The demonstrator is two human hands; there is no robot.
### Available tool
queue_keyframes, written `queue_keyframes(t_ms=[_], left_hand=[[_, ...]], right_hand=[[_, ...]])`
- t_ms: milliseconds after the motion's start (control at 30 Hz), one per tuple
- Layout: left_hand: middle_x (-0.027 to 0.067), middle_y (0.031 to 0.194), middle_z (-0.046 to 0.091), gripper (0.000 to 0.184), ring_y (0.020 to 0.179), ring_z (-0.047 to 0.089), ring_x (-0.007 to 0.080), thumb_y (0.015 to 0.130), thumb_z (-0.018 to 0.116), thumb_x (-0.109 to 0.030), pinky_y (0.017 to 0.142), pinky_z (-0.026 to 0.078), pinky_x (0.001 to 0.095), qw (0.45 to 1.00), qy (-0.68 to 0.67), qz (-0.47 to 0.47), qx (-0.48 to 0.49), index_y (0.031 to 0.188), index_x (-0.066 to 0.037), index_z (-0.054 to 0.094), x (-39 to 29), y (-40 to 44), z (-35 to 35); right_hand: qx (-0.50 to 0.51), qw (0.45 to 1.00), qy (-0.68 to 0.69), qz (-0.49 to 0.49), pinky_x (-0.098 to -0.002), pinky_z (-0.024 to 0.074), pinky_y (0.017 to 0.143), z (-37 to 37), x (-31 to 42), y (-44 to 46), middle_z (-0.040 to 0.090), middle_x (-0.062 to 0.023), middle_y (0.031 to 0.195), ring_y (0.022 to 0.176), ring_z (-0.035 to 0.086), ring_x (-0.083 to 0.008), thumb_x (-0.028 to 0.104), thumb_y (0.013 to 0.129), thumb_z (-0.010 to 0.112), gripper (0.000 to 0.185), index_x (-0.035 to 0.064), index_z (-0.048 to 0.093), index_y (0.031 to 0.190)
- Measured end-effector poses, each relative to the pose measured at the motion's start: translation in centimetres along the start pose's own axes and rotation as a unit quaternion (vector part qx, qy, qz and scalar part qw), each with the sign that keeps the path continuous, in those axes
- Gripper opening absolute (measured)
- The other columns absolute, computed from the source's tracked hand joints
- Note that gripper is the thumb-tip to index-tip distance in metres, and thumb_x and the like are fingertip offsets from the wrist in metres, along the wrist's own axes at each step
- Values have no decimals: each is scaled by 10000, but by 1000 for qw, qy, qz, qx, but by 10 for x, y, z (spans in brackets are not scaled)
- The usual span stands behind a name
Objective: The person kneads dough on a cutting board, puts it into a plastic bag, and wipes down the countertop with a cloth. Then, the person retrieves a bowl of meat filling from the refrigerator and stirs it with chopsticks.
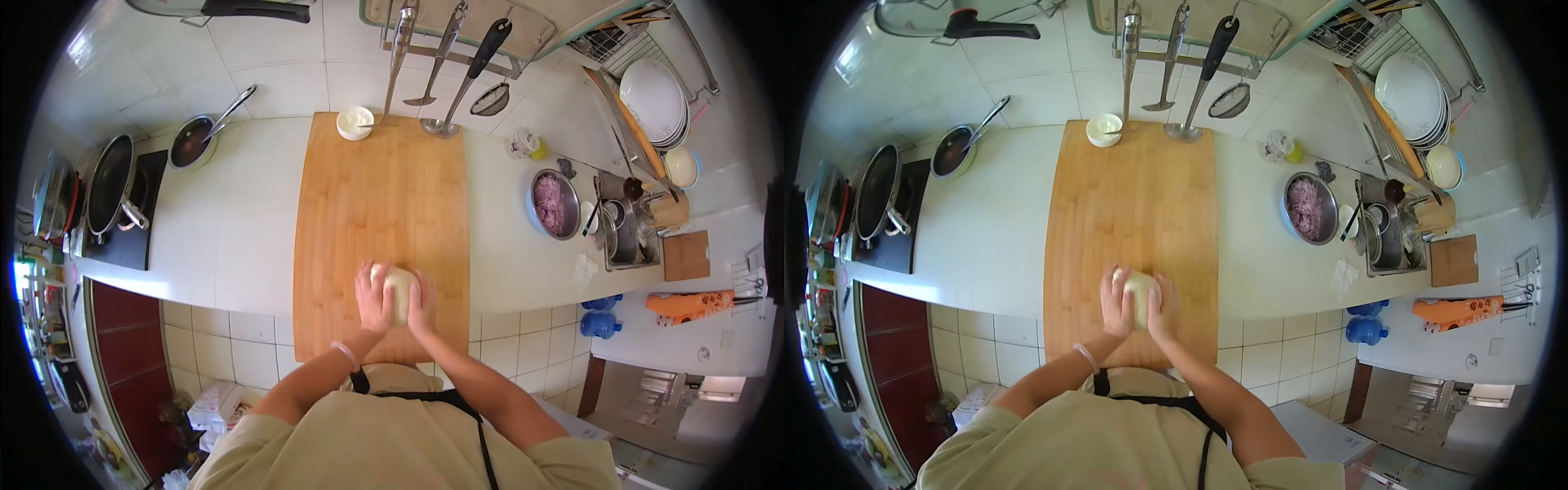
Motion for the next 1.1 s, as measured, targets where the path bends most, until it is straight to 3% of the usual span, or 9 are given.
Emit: queue_keyframes(t_ms=[267, 367, 467, 533, 567, 767, 867, 1000, 1100], left_hand=[[182, 1297, 484, 391, 1208, 429, 392, 918, 422, -319, 1016, 319, 521, 989, 149, 17, -7, 1232, -139, 571, -15, 37, 23], [159, 1276, 508, 379, 1180, 471, 355, 905, 447, -330, 990, 374, 470, 957, 190, -193, 100, 1219, -156, 569, 29, 67, 44], [117, 1285, 528, 405, 1169, 514, 299, 947, 428, -410, 954, 429, 413, 941, 33, -257, 217, 1212, -134, 562, 62, 86, 56], [89, 1364, 491, 525, 1159, 543, 267, 974, 368, -510, 923, 466, 380, 753, -483, -427, 130, 1267, -107, 537, 68, 65, 51], [89, 1364, 491, 525, 1159, 543, 267, 974, 368, -510, 923, 466, 380, 755, -478, -428, 136, 1267, -107, 537, 63, 63, 37], [93, 1542, 285, 688, 1462, 109, 285, 953, 349, -606, 1158, 7, 508, 914, -252, -211, 236, 1467, -148, 358, -14, 85, -1], [111, 1558, 244, 635, 1454, 127, 336, 947, 394, -568, 1150, 32, 546, 982, 97, 16, 160, 1464, -200, 370, -76, 83, -8], [124, 1566, 209, 608, 1449, 131, 354, 935, 443, -517, 1153, 69, 543, 866, 426, 111, 236, 1462, -222, 374, -62, 16, 40], [113, 1561, 230, 601, 1442, 161, 356, 911, 475, -529, 1138, 111, 591, 846, 491, 97, 187, 1442, -257, 401, -47, 12, 42]], right_hand=[[-108, 993, -38, 20, -489, 449, 905, -7, -23, 40, 645, -227, 1074, 996, 604, -418, 379, 964, 395, 453, 35, 617, 1157], [-45, 964, -25, 261, -483, 447, 903, -3, -42, 64, 647, -220, 1088, 992, 609, -417, 385, 954, 431, 421, 60, 652, 1108], [3, 962, -96, 258, -480, 447, 889, -16, -3, 74, 663, -193, 1038, 987, 606, -391, 405, 939, 474, 389, 102, 674, 1080], [-97, 973, -201, -56, -461, 449, 875, -33, 67, 68, 673, -158, 973, 975, 597, -352, 385, 916, 531, 335, 123, 688, 1053], [-76, 972, -192, -111, -442, 451, 857, -36, 100, 54, 671, -133, 955, 963, 588, -317, 319, 893, 584, 266, 124, 697, 1034], [35, 985, -6, -166, -380, 488, 739, 7, 69, -2, 667, -139, 948, 831, 616, -300, 146, 894, 590, 196, 32, 670, 1032], [6, 996, 68, -54, -326, 498, 679, -39, 43, -17, 666, -134, 946, 794, 631, -244, 125, 898, 588, 187, 27, 669, 1035], [-20, 996, 60, -60, -395, 507, 778, -133, -13, -46, 675, -148, 967, 882, 640, -316, 133, 871, 590, 212, 32, 663, 1043], [-7, 998, -2, 63, -299, 499, 661, -200, -104, -100, 683, -112, 866, 715, 621, -158, 173, 899, 606, 215, 42, 672, 1056]])
Point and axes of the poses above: each hand's wrist, its own y-axis towards the middle knuckle, its own z-axis out of the palm, x = y × z, the point moved 9 cm from there along y, towards the middle knuckle
